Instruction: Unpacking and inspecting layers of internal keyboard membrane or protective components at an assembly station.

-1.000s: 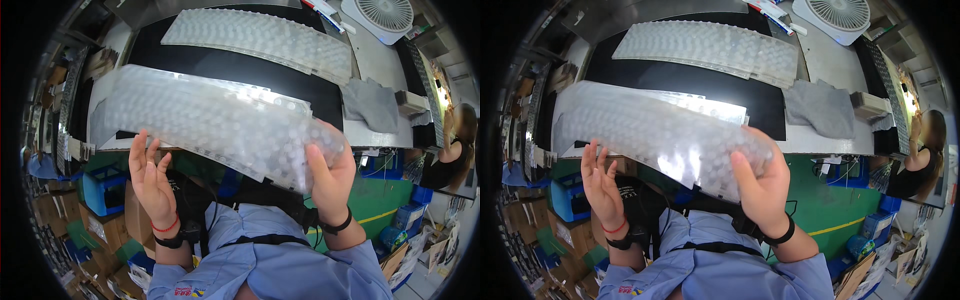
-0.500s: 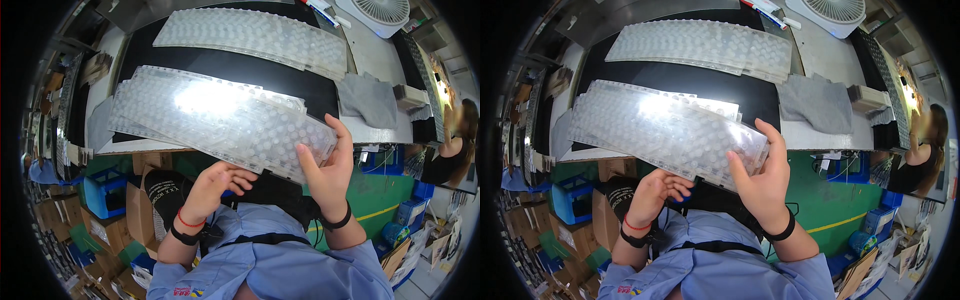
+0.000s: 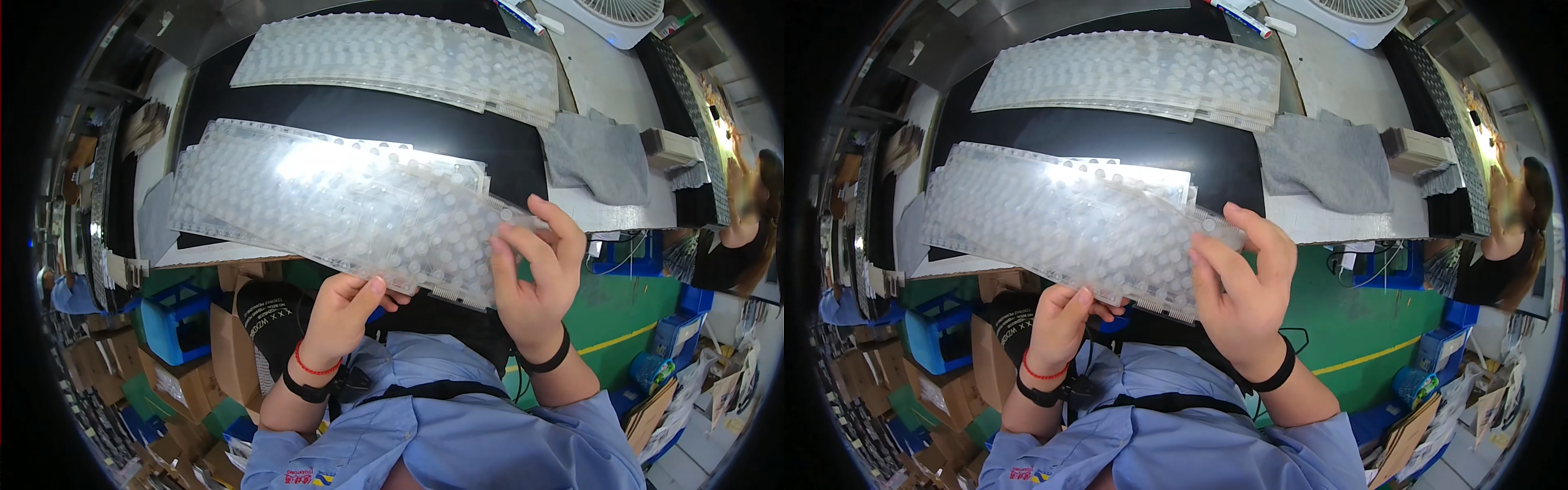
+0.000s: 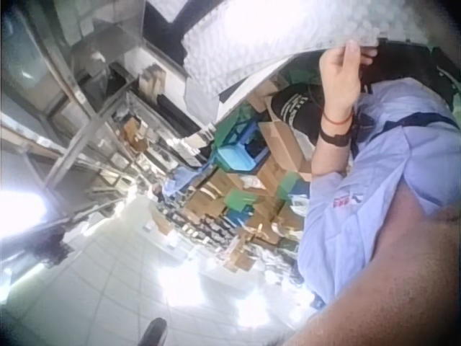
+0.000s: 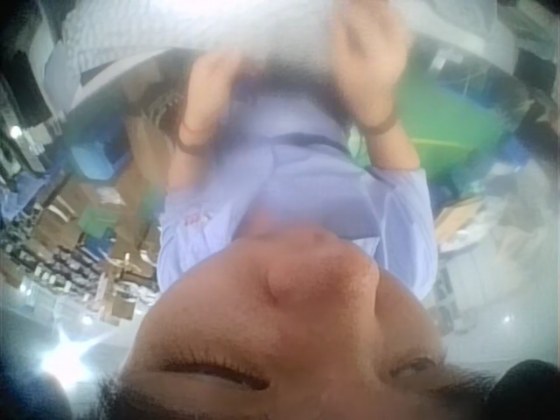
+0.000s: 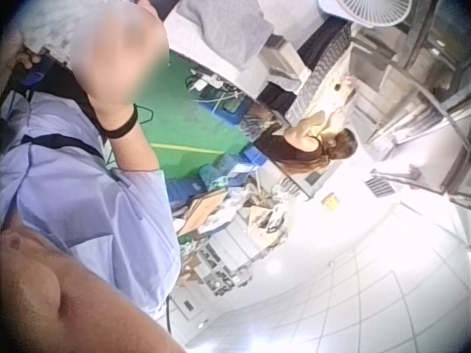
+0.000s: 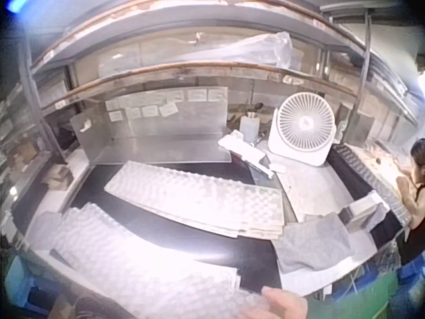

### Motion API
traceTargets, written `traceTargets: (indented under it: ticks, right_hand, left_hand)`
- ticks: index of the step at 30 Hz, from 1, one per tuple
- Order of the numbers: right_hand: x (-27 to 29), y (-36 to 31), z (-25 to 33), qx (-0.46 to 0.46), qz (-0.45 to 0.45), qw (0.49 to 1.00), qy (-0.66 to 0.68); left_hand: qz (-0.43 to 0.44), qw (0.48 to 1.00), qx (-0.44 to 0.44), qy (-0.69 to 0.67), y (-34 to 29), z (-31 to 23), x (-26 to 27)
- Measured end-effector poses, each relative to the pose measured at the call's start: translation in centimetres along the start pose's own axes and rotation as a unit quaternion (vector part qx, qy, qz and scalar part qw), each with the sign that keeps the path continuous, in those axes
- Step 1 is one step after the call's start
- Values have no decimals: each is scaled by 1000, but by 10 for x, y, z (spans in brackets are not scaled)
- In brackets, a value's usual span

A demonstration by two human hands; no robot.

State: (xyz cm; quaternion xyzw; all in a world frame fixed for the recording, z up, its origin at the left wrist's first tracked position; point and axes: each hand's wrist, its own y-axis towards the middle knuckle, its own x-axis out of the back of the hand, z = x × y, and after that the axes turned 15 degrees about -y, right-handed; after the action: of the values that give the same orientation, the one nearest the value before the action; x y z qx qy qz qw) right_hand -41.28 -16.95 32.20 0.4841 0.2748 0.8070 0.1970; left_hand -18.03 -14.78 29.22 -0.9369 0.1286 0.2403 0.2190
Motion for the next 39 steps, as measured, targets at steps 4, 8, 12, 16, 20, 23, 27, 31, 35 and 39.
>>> traceTargets:
  ticks: [4,8,12,16,20,23,27,31,35,39]
  right_hand:
    - [-1,-3,-8,65,-11,997,-38]
    - [-1,-4,-4,103,-1,995,11]
    - [3,-4,2,162,9,985,65]
    - [3,-8,2,181,20,981,67]
    - [-1,-8,-4,127,28,991,31]
    - [-3,-6,-6,-11,20,1000,-13]
    - [3,-4,-9,-40,92,994,-50]
    - [5,-2,-6,-38,125,989,-71]
    - [5,2,-1,-38,115,990,-77]
    - [4,2,-2,-16,146,988,-51]
  left_hand:
    - [-7,1000,3,2,0,0,0]
    - [3,1000,-1,9,1,0,0]
    - [12,1000,-3,12,1,0,3]
    - [15,999,-29,-24,2,3,4]
    - [-7,1000,-14,-11,2,2,2]
    - [-9,1000,-13,-9,1,3,4]
    - [-12,1000,-16,-6,0,3,4]
    - [-6,1000,-14,-8,-1,3,6]
    - [-13,1000,-10,6,-1,1,3]
    - [23,1000,7,-11,-6,2,12]
